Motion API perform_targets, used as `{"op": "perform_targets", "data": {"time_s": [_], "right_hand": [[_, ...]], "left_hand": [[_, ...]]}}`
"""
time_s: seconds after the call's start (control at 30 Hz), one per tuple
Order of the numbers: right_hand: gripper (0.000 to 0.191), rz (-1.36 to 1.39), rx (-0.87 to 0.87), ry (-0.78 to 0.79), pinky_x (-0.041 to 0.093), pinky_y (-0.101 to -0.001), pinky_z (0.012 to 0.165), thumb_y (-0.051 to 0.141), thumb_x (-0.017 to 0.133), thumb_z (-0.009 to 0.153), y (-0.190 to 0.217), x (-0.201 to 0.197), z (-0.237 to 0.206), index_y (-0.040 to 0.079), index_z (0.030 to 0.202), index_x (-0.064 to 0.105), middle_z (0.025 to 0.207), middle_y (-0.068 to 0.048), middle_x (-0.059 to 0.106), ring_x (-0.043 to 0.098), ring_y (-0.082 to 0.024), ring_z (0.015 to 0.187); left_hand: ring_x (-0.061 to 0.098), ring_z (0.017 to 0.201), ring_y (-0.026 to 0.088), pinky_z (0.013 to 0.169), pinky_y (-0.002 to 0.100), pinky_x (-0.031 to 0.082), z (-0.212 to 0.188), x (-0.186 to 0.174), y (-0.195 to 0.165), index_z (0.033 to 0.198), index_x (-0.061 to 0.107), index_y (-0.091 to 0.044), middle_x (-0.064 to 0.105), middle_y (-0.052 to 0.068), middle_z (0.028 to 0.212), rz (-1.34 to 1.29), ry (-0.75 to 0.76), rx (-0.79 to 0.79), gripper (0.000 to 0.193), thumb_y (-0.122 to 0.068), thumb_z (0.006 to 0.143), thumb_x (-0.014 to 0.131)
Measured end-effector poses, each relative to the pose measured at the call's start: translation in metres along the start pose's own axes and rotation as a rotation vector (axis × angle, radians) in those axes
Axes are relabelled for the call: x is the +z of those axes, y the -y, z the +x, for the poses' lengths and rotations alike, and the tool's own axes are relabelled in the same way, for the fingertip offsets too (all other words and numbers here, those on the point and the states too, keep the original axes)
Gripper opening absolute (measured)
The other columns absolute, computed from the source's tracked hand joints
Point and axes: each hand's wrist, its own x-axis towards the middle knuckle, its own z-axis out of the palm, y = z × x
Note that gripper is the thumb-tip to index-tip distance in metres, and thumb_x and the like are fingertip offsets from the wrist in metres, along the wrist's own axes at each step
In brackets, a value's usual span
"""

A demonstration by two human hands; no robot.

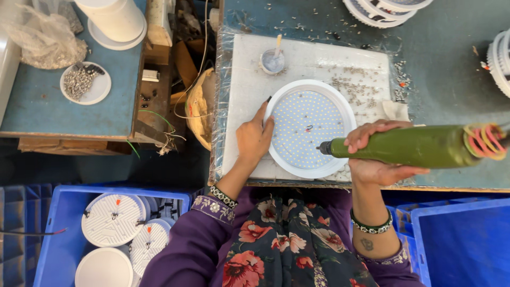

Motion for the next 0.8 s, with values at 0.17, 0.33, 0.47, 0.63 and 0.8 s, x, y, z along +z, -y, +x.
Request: {"op": "perform_targets", "data": {"time_s": [0.17, 0.33, 0.47, 0.63, 0.8], "right_hand": [[0.094, 0.072, -0.045, -0.028, 0.047, -0.0331, 0.050, 0.088, 0.043, 0.078, -0.006, -0.011, 0.002, 0.001, 0.114, 0.051, 0.079, -0.014, 0.055, 0.054, -0.022, 0.058], [0.092, 0.010, -0.050, -0.022, 0.046, -0.0340, 0.050, 0.089, 0.042, 0.082, -0.004, -0.011, 0.001, 0.001, 0.111, 0.050, 0.075, -0.014, 0.054, 0.053, -0.023, 0.055], [0.093, -0.030, -0.066, -0.032, 0.046, -0.0337, 0.048, 0.090, 0.040, 0.082, -0.014, -0.011, -0.004, 0.002, 0.110, 0.050, 0.074, -0.014, 0.053, 0.052, -0.023, 0.053], [0.094, -0.070, -0.106, -0.043, 0.044, -0.0331, 0.045, 0.090, 0.039, 0.081, -0.020, -0.014, -0.002, 0.002, 0.110, 0.051, 0.072, -0.013, 0.053, 0.051, -0.023, 0.052], [0.091, -0.056, -0.107, -0.049, 0.045, -0.0321, 0.045, 0.089, 0.040, 0.082, -0.020, -0.012, -0.005, 0.003, 0.111, 0.050, 0.073, -0.012, 0.052, 0.052, -0.022, 0.053]], "left_hand": [[0.065, 0.051, 0.030, 0.056, 0.043, 0.052, -0.003, -0.001, -0.001, 0.139, 0.063, -0.007, 0.064, 0.013, 0.057, -0.018, -0.034, 0.031, 0.049, -0.033, 0.098, 0.059], [0.065, 0.049, 0.029, 0.054, 0.043, 0.051, -0.003, -0.002, -0.006, 0.139, 0.062, -0.007, 0.063, 0.013, 0.055, -0.026, -0.001, -0.001, 0.050, -0.034, 0.097, 0.060], [0.064, 0.048, 0.027, 0.053, 0.041, 0.051, -0.003, -0.004, -0.008, 0.140, 0.062, -0.006, 0.063, 0.011, 0.054, -0.037, -0.004, 0.000, 0.050, -0.033, 0.097, 0.059], [0.064, 0.046, 0.027, 0.052, 0.041, 0.051, -0.003, -0.006, -0.010, 0.141, 0.061, -0.007, 0.063, 0.011, 0.053, -0.032, 0.018, -0.018, 0.051, -0.032, 0.097, 0.059], [0.064, 0.047, 0.026, 0.053, 0.040, 0.051, -0.003, -0.007, -0.011, 0.141, 0.061, -0.007, 0.063, 0.011, 0.055, -0.027, -0.004, 0.011, 0.051, -0.032, 0.097, 0.059]]}}
